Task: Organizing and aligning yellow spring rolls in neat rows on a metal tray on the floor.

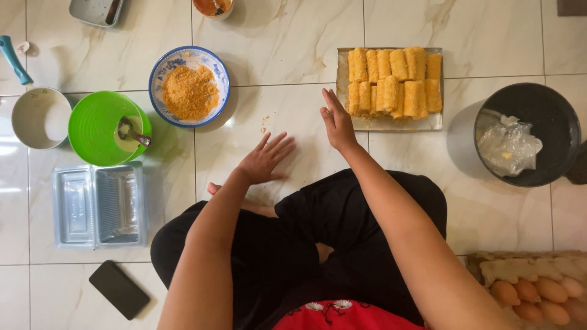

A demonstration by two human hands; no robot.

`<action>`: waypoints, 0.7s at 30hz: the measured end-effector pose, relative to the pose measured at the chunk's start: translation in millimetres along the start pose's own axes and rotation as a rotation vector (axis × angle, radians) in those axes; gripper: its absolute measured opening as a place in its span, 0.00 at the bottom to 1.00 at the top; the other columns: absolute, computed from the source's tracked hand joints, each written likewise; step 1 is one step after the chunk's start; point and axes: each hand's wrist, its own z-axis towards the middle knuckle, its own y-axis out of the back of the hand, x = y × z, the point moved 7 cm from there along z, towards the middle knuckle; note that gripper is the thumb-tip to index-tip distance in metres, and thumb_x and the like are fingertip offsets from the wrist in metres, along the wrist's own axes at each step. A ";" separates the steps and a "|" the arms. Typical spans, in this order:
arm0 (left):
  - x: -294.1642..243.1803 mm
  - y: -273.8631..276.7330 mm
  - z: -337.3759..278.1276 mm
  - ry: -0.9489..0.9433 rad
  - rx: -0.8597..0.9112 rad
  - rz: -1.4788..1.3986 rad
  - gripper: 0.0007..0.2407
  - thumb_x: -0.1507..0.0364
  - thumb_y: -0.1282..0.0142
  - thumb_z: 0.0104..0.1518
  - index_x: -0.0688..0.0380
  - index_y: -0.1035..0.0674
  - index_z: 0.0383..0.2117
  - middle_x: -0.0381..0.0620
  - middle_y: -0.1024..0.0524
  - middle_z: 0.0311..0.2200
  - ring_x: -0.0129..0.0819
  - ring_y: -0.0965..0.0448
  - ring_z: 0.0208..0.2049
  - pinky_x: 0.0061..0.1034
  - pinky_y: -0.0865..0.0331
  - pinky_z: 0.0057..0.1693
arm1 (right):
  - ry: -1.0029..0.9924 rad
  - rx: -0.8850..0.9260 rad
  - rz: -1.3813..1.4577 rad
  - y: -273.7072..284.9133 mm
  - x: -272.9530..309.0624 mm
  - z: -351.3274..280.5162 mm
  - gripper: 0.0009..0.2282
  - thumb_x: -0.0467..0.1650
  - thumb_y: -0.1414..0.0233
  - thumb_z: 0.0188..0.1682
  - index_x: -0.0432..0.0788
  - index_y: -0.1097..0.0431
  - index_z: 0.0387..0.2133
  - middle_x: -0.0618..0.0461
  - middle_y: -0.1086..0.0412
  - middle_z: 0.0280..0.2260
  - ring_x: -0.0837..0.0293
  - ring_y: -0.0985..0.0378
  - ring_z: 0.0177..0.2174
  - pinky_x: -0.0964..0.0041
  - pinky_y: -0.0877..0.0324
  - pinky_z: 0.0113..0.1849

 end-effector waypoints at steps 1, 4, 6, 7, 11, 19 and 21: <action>-3.9 0.7 -9.1 0.000 0.003 0.000 0.40 0.37 0.68 0.56 0.45 0.49 0.73 0.41 0.54 0.75 0.40 0.62 0.76 0.45 0.67 0.77 | -0.001 0.000 0.003 -1.9 -1.1 -0.7 0.22 0.41 0.62 0.64 0.51 0.46 0.70 0.39 0.49 0.69 0.42 0.48 0.67 0.47 0.47 0.64; -27.4 -11.7 -26.4 -0.144 0.103 0.199 0.49 0.28 0.82 0.44 0.42 0.56 0.73 0.38 0.61 0.76 0.42 0.69 0.76 0.54 0.73 0.76 | -0.025 0.056 -0.002 -6.8 -4.5 -3.8 0.23 0.41 0.61 0.64 0.52 0.47 0.71 0.41 0.51 0.69 0.44 0.51 0.68 0.47 0.49 0.65; -36.3 -17.6 -24.1 -0.168 0.029 0.180 0.50 0.29 0.89 0.44 0.44 0.56 0.74 0.40 0.60 0.76 0.41 0.67 0.76 0.56 0.69 0.75 | -0.026 0.101 -0.033 -8.6 -3.5 -5.0 0.23 0.39 0.61 0.64 0.51 0.49 0.71 0.38 0.54 0.70 0.42 0.53 0.68 0.46 0.48 0.65; -30.1 -22.7 -18.0 -0.170 0.025 0.185 0.50 0.29 0.89 0.44 0.44 0.56 0.74 0.40 0.60 0.76 0.41 0.67 0.76 0.56 0.69 0.75 | -0.022 0.096 -0.035 -8.8 0.4 -4.6 0.23 0.39 0.61 0.64 0.51 0.49 0.71 0.38 0.54 0.70 0.42 0.53 0.68 0.46 0.48 0.65; 11.8 -36.5 4.5 0.211 0.032 0.096 0.43 0.33 0.75 0.53 0.45 0.50 0.73 0.41 0.59 0.76 0.42 0.65 0.76 0.61 0.71 0.73 | 0.001 0.065 0.008 -7.0 7.4 -10.3 0.21 0.37 0.59 0.63 0.49 0.45 0.70 0.35 0.50 0.68 0.38 0.48 0.66 0.44 0.40 0.61; -51.5 -23.0 54.0 0.103 -0.053 -0.026 0.36 0.47 0.50 0.58 0.44 0.45 0.72 0.45 0.54 0.74 0.47 0.60 0.75 0.67 0.67 0.72 | 0.035 0.098 0.002 -16.9 5.3 -4.0 0.22 0.36 0.57 0.63 0.49 0.45 0.70 0.35 0.49 0.68 0.38 0.49 0.66 0.46 0.35 0.58; -88.8 -18.1 68.6 -0.019 -0.182 -0.037 0.41 0.42 0.46 0.48 0.41 0.42 0.70 0.44 0.44 0.71 0.46 0.53 0.74 0.72 0.66 0.71 | 0.096 0.101 -0.021 -17.5 8.7 -4.7 0.22 0.36 0.57 0.62 0.47 0.45 0.69 0.34 0.49 0.67 0.39 0.48 0.66 0.45 0.42 0.62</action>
